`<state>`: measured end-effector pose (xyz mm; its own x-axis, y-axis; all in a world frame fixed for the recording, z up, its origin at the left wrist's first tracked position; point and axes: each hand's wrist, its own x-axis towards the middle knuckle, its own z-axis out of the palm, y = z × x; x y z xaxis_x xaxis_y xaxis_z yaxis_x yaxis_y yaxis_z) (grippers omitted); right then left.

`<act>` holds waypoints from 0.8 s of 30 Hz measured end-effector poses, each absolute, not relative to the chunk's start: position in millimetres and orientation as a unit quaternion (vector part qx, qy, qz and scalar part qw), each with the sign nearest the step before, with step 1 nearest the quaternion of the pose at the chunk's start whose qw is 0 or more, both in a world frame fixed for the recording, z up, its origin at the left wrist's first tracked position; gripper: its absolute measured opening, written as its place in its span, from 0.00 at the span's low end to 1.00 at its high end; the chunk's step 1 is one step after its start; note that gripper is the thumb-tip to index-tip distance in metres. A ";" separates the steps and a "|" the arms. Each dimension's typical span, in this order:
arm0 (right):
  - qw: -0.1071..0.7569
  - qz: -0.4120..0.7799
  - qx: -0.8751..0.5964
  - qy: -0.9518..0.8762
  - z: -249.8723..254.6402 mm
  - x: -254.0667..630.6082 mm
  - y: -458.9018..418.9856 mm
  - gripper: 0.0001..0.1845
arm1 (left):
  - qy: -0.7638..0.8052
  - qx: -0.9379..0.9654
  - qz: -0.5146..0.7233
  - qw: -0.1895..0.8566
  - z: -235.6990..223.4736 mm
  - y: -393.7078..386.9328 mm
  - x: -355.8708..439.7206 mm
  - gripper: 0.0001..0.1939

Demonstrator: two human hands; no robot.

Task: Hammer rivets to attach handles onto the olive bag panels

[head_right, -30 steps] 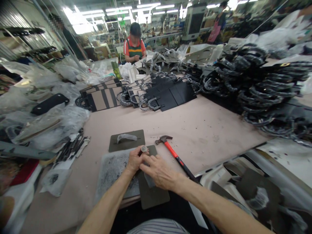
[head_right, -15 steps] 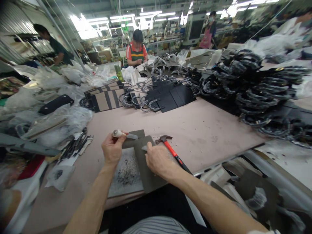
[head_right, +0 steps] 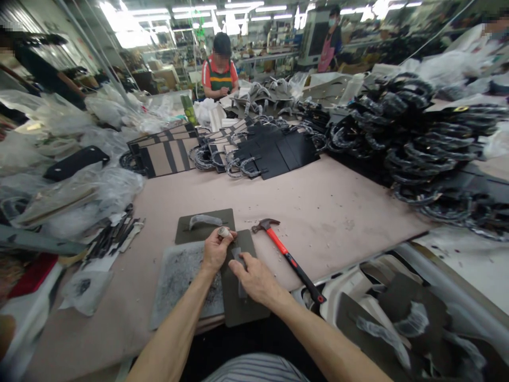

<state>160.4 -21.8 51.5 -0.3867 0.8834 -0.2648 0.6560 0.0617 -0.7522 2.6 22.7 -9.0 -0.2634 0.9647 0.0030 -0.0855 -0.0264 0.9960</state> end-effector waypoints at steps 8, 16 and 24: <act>0.194 0.232 -0.614 -0.729 42.6 201.8 6.2 0.23 | 0.545 0.440 0.557 0.446 -11.0 24.0 -0.3 0.11; -0.055 0.159 -0.670 -0.723 22.4 258.3 31.0 0.14 | 0.568 0.479 0.527 0.412 -8.6 25.3 1.7 0.08; 0.117 0.649 -0.614 -0.435 36.5 237.9 22.5 0.05 | 0.609 0.521 0.501 0.327 -3.4 22.7 11.8 0.06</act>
